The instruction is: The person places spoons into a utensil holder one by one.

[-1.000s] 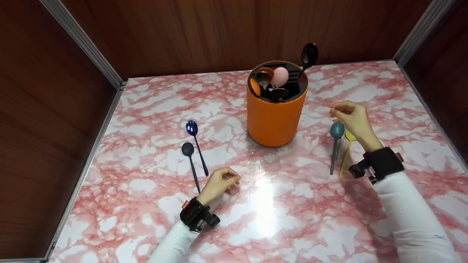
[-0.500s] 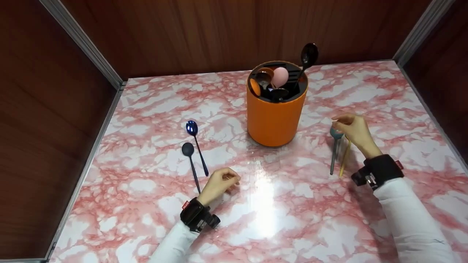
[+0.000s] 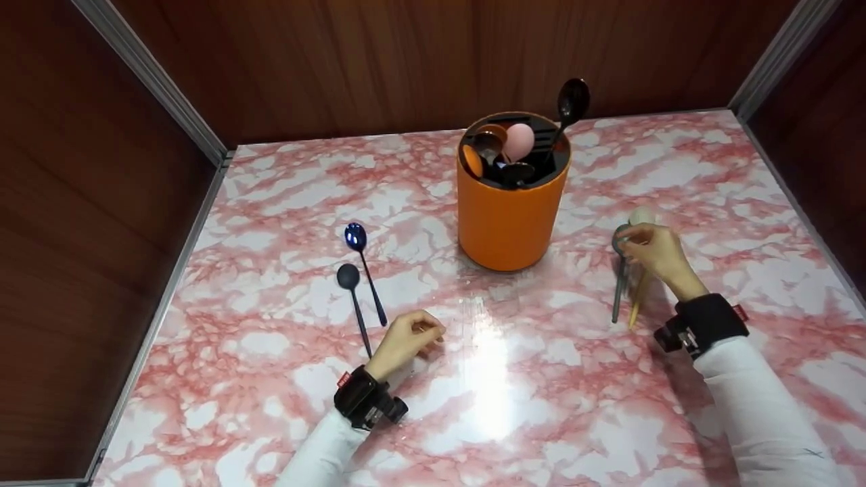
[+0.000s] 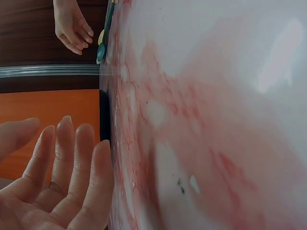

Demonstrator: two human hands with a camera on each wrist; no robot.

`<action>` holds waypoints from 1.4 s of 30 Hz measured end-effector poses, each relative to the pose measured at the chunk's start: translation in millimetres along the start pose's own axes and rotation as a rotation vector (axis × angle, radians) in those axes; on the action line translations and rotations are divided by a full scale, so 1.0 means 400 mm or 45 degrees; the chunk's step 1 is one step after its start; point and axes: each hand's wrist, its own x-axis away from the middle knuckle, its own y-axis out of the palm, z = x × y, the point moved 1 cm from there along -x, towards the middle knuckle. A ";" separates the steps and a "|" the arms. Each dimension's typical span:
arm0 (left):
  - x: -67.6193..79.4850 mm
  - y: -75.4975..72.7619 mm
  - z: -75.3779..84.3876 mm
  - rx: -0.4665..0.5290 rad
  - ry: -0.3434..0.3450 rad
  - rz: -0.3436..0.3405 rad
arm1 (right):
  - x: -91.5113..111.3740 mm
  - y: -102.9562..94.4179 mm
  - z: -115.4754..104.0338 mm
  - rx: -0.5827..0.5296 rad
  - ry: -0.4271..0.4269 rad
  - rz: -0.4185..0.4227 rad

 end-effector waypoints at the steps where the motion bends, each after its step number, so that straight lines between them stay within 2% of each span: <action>1: 0.000 0.000 0.000 0.002 -0.001 0.001 | 0.001 0.001 0.003 0.008 -0.003 -0.002; 9: -0.002 0.005 -0.004 0.000 -0.020 0.003 | 0.008 0.004 0.022 0.061 0.035 -0.015; 15: -0.001 0.008 -0.006 0.007 -0.034 0.013 | 0.014 0.010 0.037 0.058 0.104 -0.086; 22: 0.000 0.010 -0.010 0.024 -0.026 0.019 | 0.017 0.015 0.044 0.073 0.140 -0.120; 30: 0.002 0.009 -0.013 0.041 -0.040 0.031 | 0.011 0.021 0.037 0.052 0.183 -0.129; 37: -0.001 0.010 -0.022 0.056 -0.042 0.043 | 0.005 0.022 0.030 0.009 0.269 -0.131; 42: 0.001 0.009 -0.020 0.028 -0.030 0.034 | 0.007 0.022 0.025 0.000 0.257 -0.133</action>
